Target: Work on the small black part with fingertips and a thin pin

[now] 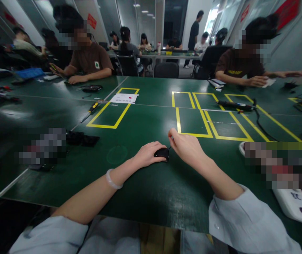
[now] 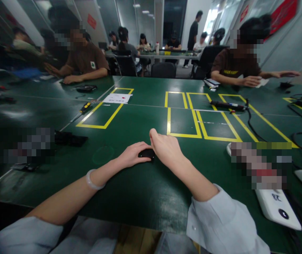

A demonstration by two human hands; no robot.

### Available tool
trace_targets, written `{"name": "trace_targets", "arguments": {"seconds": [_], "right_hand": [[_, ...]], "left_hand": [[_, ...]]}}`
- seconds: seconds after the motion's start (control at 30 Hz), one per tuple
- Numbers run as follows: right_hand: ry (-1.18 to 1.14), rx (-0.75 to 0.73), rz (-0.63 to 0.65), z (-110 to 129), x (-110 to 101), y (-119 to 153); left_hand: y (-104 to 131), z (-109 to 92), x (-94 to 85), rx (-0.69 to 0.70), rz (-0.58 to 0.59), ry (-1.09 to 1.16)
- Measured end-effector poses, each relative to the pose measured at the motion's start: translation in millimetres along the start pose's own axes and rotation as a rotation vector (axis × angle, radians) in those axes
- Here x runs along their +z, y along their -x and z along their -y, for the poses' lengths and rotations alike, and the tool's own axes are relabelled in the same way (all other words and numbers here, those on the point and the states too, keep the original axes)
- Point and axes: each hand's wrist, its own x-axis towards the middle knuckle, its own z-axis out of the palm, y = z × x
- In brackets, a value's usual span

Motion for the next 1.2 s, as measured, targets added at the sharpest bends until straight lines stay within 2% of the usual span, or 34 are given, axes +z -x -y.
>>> {"name": "trace_targets", "arguments": {"seconds": [0.17,0.83,1.2], "right_hand": [[-0.035,-0.025,-0.037,-0.5,1.2,1.9],[0.003,-0.007,0.022,-1.4,-0.2,0.7],[-0.037,-0.026,-0.004,-0.6,-1.1,1.9]], "left_hand": [[0.1,0.4,0.6,-0.001,-0.004,0.005],[-0.6,1.2,1.9,0.006,0.0,-0.007],[0.1,0.7,1.6,0.007,-0.002,-0.015]]}}
